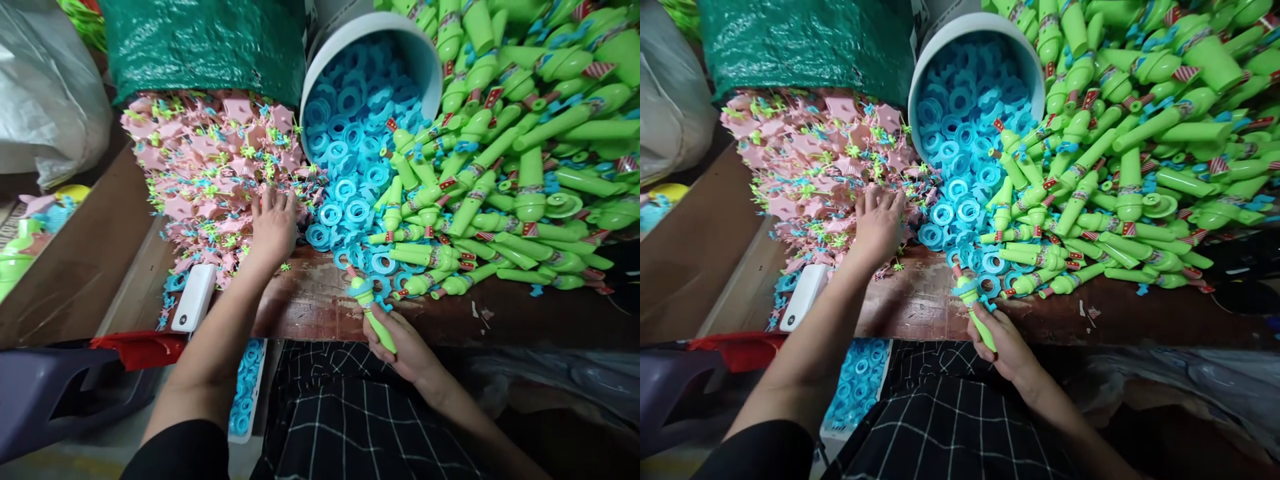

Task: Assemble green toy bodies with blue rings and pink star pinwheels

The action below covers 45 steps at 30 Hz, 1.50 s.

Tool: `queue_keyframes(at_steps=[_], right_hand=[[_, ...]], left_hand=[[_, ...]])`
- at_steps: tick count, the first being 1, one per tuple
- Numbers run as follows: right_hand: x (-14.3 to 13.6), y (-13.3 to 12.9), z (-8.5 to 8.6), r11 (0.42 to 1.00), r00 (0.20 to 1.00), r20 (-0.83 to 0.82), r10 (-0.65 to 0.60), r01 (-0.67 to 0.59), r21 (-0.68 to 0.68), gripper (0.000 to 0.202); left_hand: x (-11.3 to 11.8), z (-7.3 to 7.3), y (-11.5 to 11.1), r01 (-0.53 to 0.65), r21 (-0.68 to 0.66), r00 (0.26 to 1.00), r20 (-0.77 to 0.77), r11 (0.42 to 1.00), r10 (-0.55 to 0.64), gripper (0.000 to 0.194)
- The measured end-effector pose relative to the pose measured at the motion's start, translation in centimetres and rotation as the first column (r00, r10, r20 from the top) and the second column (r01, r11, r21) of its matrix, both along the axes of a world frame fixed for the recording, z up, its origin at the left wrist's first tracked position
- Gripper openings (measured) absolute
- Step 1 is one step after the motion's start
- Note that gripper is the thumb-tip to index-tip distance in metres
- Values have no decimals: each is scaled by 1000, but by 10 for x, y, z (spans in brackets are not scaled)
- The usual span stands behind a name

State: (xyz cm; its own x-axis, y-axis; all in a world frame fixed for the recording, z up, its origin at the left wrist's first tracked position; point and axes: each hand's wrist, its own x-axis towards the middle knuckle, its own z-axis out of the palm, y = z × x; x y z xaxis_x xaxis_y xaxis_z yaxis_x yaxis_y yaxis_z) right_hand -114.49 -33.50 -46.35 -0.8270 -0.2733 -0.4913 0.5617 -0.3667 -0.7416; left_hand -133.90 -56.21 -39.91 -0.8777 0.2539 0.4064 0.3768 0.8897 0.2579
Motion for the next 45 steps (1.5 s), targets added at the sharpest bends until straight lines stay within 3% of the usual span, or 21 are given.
queue_keyframes(at_steps=[3,7,9,11,13,15,18,20,21,24,26,28,31,35,37,41,43,45], right_hand=[[5,1,-6,995,1000,-26,-18,20,101,55],[8,2,-13,984,999,-37,-30,36,173,55],[5,6,-13,973,997,-71,-24,40,226,54],[2,14,-10,935,991,-130,13,34,354,53],[0,24,-8,852,973,-205,102,21,523,48],[-1,35,-7,724,932,-281,229,30,690,43],[1,47,-11,514,880,-310,359,91,853,46],[5,50,-14,435,882,-280,378,98,895,48],[6,50,-15,426,885,-276,375,100,899,49],[10,48,-16,452,876,-318,361,134,882,51],[12,45,-16,458,866,-348,359,161,874,50],[13,43,-15,446,861,-359,361,179,877,50],[13,44,-12,438,854,-381,354,209,875,50],[13,48,-8,437,841,-404,358,232,869,48],[13,51,-7,392,833,-370,411,205,897,47],[14,58,-7,246,818,-249,518,137,960,41],[16,61,-7,223,808,-244,536,144,964,40],[18,60,-6,238,789,-285,545,181,954,40]], left_hand=[[-14,12,-20,61,-52,996,-57,997,-64,43],[7,16,-17,82,126,954,-297,989,-41,38],[32,5,-4,140,224,935,-350,965,-54,45],[64,-18,14,198,354,955,-281,914,-98,51],[95,-49,34,158,533,986,-41,831,-161,54],[117,-79,48,30,669,951,209,743,-227,64],[131,-104,54,-40,703,884,357,710,-303,80],[132,-103,49,-4,661,869,374,750,-325,76],[132,-99,46,15,627,860,389,779,-330,71],[132,-84,36,76,461,847,438,884,-302,61],[132,-79,31,79,332,888,405,940,-218,61],[130,-78,28,18,270,939,326,963,-109,46],[129,-81,26,-74,407,961,274,910,-44,41],[137,-81,32,-132,660,924,352,739,-150,72],[143,-81,37,-89,668,892,384,739,-239,74],[148,-84,40,-10,542,852,444,840,-276,61],[147,-87,38,22,551,839,444,834,-315,60],[144,-92,36,61,609,818,424,791,-390,60]])
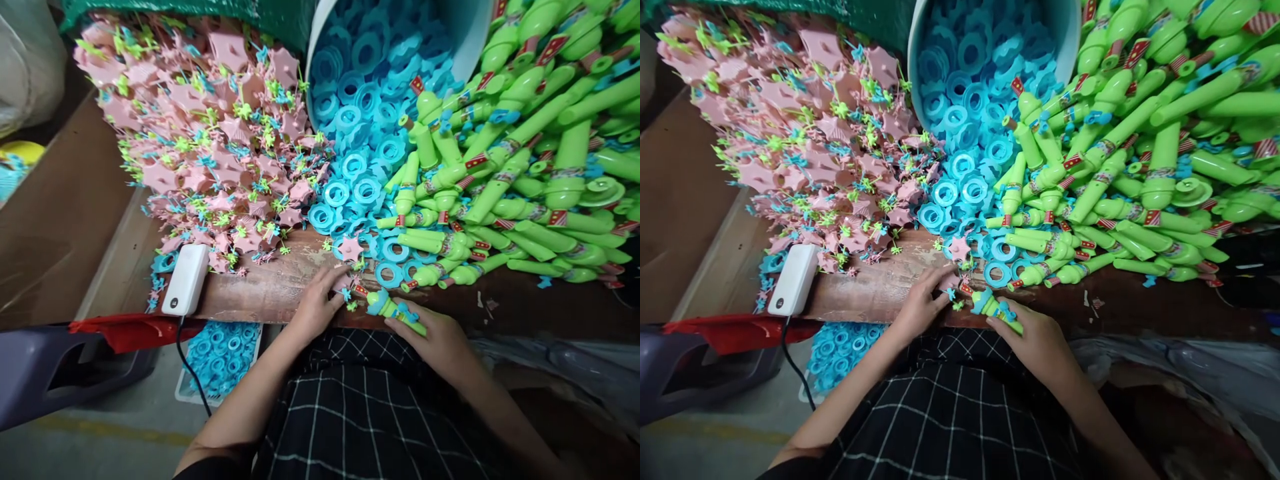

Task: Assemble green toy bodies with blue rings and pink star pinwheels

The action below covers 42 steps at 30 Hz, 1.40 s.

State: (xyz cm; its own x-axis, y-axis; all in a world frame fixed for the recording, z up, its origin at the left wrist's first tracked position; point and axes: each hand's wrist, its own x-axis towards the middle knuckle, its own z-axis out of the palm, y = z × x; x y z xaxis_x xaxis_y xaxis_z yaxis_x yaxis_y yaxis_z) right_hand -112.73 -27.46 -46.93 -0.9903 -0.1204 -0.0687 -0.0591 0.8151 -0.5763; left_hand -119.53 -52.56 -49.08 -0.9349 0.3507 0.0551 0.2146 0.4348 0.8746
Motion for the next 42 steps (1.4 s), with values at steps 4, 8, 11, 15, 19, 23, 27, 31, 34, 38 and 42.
queue_keyframes(at_steps=[4,8,11,15,19,23,27,31,34,38,42], right_hand=[[1,-8,3,999,997,-74,37,-39,-28,42],[0,-17,5,998,997,-70,30,-34,-54,42],[1,-18,5,997,999,-43,10,-13,-72,42],[4,-17,0,998,1000,0,-16,16,-64,45],[3,-16,-5,997,999,35,-15,17,-77,47],[-2,-18,10,998,998,14,57,-57,-4,45],[-13,-31,50,912,981,-62,184,-146,383,37],[-33,-60,89,731,943,-77,323,-197,654,16],[-46,-85,109,650,927,-10,375,-255,715,18],[-49,-99,112,662,947,45,317,-255,705,25],[-30,-59,80,855,982,18,188,-173,488,25]], left_hand=[[-3,-9,-2,46,41,999,-9,998,-46,66],[-3,-13,-2,43,32,999,-29,999,-42,66],[-3,-14,-3,44,35,999,-34,998,-43,64],[-4,-15,-3,36,27,999,-38,999,-35,63],[-3,-14,-4,47,16,998,-32,999,-46,61],[-4,-16,-4,53,34,998,-39,998,-52,61],[-4,-18,-5,68,38,997,-51,997,-66,64],[-5,-20,-7,80,39,995,-59,996,-78,66],[-5,-21,-7,90,55,993,-81,994,-86,67],[-5,-24,-7,72,60,990,-123,996,-64,68],[-1,-19,-10,64,81,982,-185,995,-48,68]])
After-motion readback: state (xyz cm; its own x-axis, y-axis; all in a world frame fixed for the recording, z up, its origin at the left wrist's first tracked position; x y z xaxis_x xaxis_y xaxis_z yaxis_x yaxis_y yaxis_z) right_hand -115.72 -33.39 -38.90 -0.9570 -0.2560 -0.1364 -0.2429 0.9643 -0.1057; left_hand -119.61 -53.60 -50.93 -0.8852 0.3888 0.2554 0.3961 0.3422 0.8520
